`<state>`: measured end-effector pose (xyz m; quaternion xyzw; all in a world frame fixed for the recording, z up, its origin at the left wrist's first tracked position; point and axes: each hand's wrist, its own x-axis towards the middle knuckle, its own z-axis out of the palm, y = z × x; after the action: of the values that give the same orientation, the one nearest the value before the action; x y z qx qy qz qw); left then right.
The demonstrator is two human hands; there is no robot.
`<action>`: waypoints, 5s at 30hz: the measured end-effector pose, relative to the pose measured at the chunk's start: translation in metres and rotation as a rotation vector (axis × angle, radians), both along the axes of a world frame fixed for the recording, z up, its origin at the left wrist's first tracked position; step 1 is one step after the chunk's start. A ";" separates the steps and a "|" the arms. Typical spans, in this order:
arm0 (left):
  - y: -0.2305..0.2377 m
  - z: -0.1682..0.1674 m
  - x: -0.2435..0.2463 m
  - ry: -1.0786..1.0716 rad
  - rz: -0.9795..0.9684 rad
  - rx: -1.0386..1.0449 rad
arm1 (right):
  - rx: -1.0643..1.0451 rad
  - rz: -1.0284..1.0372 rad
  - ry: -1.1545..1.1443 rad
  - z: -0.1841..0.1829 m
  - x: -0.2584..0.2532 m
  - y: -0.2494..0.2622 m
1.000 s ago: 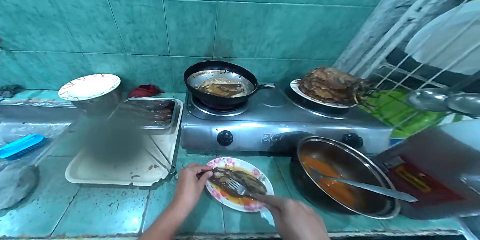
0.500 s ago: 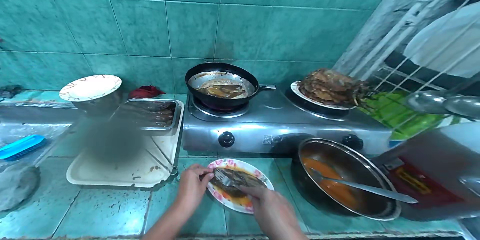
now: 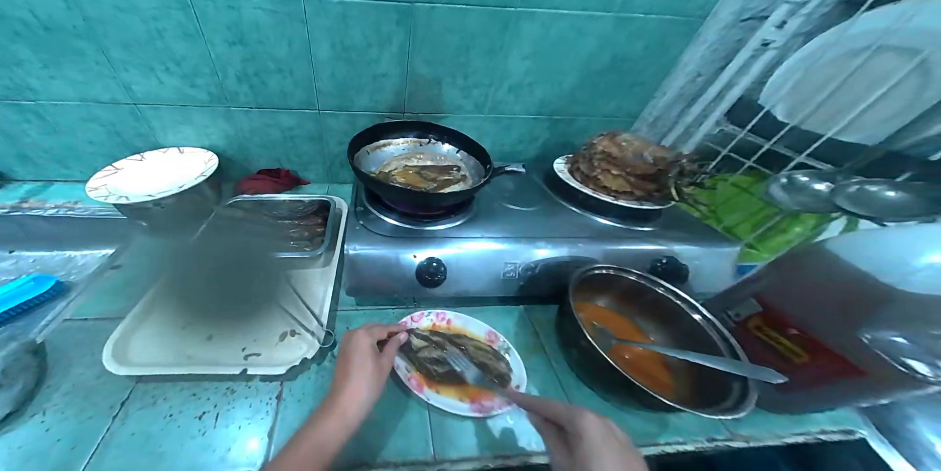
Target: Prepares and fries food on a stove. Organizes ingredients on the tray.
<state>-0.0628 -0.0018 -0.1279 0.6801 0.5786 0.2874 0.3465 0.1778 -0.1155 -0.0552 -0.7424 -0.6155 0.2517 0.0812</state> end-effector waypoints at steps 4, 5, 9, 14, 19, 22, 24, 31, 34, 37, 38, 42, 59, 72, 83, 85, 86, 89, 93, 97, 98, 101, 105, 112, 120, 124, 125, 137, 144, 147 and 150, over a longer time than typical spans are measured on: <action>0.004 0.000 0.000 -0.061 0.008 -0.045 | -0.093 -0.050 -0.038 -0.014 0.017 -0.002; 0.005 0.000 0.000 -0.071 0.010 -0.050 | -0.101 -0.046 -0.056 -0.011 0.016 -0.002; 0.008 0.005 0.002 -0.093 0.021 -0.072 | -0.015 -0.057 -0.026 0.003 0.022 0.002; 0.009 0.008 0.003 -0.089 0.015 -0.121 | -0.113 -0.121 -0.095 -0.004 0.024 0.020; 0.009 0.011 0.003 -0.080 0.018 -0.161 | -0.093 -0.045 -0.132 0.016 0.017 0.028; 0.010 0.011 0.004 -0.064 0.020 -0.165 | -0.148 -0.032 -0.083 0.003 0.010 0.044; 0.011 0.011 0.003 -0.047 0.015 -0.181 | -0.191 -0.023 -0.109 -0.002 0.007 0.048; 0.011 0.014 0.005 -0.014 0.021 -0.200 | -0.134 0.013 -0.141 0.016 -0.001 0.049; 0.013 0.016 0.006 -0.004 0.017 -0.212 | -0.191 0.023 -0.148 0.000 -0.004 0.052; 0.012 0.017 0.006 -0.013 0.022 -0.209 | -0.153 0.020 -0.184 0.012 0.005 0.039; 0.012 0.017 0.005 -0.013 0.023 -0.210 | -0.123 0.017 -0.174 0.016 0.007 0.034; 0.014 0.021 0.007 -0.024 0.025 -0.218 | -0.140 0.043 -0.062 0.005 0.007 0.022; 0.005 0.125 0.061 0.059 -0.274 0.049 | -0.024 0.064 0.479 -0.034 0.062 -0.009; 0.012 0.108 0.004 -0.174 -0.582 0.305 | 0.197 -0.156 0.230 -0.034 0.028 0.001; 0.026 0.022 -0.031 -0.046 -0.352 -0.016 | -0.048 -0.007 -0.269 0.008 0.012 0.003; 0.026 0.021 -0.031 -0.039 -0.335 -0.024 | -0.071 0.018 -0.323 0.023 0.015 0.002; 0.026 0.020 -0.030 -0.032 -0.329 -0.028 | -0.090 0.028 -0.348 0.030 0.017 0.002; 0.028 0.015 -0.030 -0.017 -0.310 -0.032 | -0.150 0.061 -0.386 0.050 0.022 -0.001; 0.028 0.011 -0.028 -0.006 -0.282 -0.043 | -0.176 0.070 -0.351 0.060 0.029 -0.007; 0.027 0.009 -0.025 -0.015 -0.258 -0.039 | -0.111 0.045 -0.301 0.056 0.033 -0.014; 0.027 0.008 -0.024 -0.022 -0.254 -0.040 | -0.098 0.033 -0.290 0.055 0.032 -0.014; 0.026 0.006 -0.021 -0.035 -0.245 -0.043 | -0.041 0.021 -0.185 0.041 0.022 -0.012; 0.023 0.006 -0.018 -0.011 -0.223 -0.056 | -0.109 0.019 -0.140 0.003 0.006 0.000; 0.019 0.001 -0.011 0.033 -0.204 -0.036 | 0.003 0.052 -0.109 0.017 -0.012 0.018; 0.012 -0.005 -0.006 0.029 -0.135 -0.023 | -0.156 0.101 -0.162 0.010 -0.038 0.041; 0.012 -0.003 -0.005 0.048 -0.131 -0.025 | -0.219 0.143 -0.160 0.001 -0.044 0.042; 0.013 -0.003 -0.005 0.053 -0.134 -0.022 | -0.195 0.138 -0.160 0.004 -0.041 0.039; 0.015 0.002 -0.004 0.047 -0.130 -0.009 | 0.467 0.234 -0.300 -0.018 0.015 -0.007; 0.017 0.001 -0.003 0.026 -0.135 -0.001 | 0.493 0.243 -0.399 -0.017 0.018 -0.013; 0.017 0.001 -0.003 0.031 -0.127 -0.004 | 0.441 0.242 -0.423 -0.024 0.019 -0.015; 0.016 0.002 -0.004 0.027 -0.121 -0.015 | 0.478 0.224 -0.430 -0.009 0.022 -0.016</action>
<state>-0.0666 0.0146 -0.1256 0.7150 0.5431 0.2523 0.3607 0.1998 -0.1312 -0.0646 -0.6661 -0.7380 -0.0550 0.0931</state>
